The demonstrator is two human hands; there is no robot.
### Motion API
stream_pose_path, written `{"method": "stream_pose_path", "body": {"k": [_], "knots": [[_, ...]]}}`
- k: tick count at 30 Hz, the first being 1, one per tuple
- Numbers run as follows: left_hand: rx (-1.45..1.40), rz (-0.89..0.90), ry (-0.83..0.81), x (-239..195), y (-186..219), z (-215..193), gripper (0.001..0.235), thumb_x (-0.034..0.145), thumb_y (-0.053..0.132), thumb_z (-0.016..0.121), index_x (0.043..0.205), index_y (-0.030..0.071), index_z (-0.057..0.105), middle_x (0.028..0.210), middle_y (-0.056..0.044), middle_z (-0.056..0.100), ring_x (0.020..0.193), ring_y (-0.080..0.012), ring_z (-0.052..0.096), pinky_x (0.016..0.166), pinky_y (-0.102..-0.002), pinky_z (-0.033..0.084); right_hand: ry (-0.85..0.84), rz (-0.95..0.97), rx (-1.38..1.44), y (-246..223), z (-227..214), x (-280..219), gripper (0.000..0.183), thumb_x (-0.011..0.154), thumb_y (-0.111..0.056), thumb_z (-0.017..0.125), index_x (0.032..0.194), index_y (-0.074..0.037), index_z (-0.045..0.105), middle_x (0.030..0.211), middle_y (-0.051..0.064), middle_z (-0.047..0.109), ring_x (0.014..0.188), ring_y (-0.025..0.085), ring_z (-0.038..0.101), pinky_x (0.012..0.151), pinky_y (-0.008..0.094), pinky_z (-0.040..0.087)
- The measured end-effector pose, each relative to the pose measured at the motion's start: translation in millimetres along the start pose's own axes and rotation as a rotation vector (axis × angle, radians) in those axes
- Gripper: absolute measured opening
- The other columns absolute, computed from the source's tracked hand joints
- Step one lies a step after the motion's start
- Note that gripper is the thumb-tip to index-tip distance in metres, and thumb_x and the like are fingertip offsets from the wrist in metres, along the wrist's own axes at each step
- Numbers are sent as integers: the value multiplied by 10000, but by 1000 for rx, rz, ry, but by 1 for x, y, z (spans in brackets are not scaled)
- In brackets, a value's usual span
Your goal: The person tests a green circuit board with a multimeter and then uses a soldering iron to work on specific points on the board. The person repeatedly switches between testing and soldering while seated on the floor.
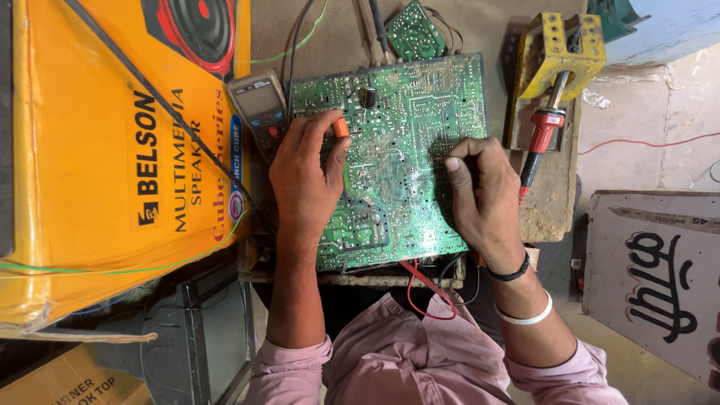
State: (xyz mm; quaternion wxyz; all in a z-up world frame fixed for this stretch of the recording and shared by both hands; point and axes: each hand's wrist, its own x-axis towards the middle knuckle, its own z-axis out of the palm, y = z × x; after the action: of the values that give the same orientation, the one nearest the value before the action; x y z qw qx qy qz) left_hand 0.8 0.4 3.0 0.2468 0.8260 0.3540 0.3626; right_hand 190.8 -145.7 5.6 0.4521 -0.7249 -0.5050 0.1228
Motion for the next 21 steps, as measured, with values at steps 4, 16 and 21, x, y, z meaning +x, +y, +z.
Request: {"method": "stream_pose_path", "body": {"k": [4, 16, 21], "knots": [[-2, -9, -7, -2, -1, 1, 334, 1017, 135, 740, 1319, 92, 604, 1141, -105, 653, 1046, -325, 676, 894, -404, 550, 18, 89, 52, 3, 0, -2, 100, 1125, -82, 591, 1077, -2, 553, 906, 87, 575, 793, 152, 558, 735, 303, 469], [-10, -6, 4, 0, -2, 1, 342, 996, 124, 749, 1307, 89, 610, 1147, -108, 659, 1048, -329, 677, 896, -398, 549, 30, 130, 171, 1, 1, -1, 99, 1127, -86, 553, 1075, -4, 532, 889, 54, 631, 774, 102, 580, 708, 264, 476], [-7, -12, 11, 0, -1, 2, 341, 987, 129, 750, 1299, 87, 619, 1147, -113, 666, 1044, -331, 679, 892, -399, 551, 20, 148, 208, 1, 2, -2, 89, 1112, -72, 556, 1064, -1, 533, 902, 60, 613, 793, 101, 578, 718, 257, 478]]}}
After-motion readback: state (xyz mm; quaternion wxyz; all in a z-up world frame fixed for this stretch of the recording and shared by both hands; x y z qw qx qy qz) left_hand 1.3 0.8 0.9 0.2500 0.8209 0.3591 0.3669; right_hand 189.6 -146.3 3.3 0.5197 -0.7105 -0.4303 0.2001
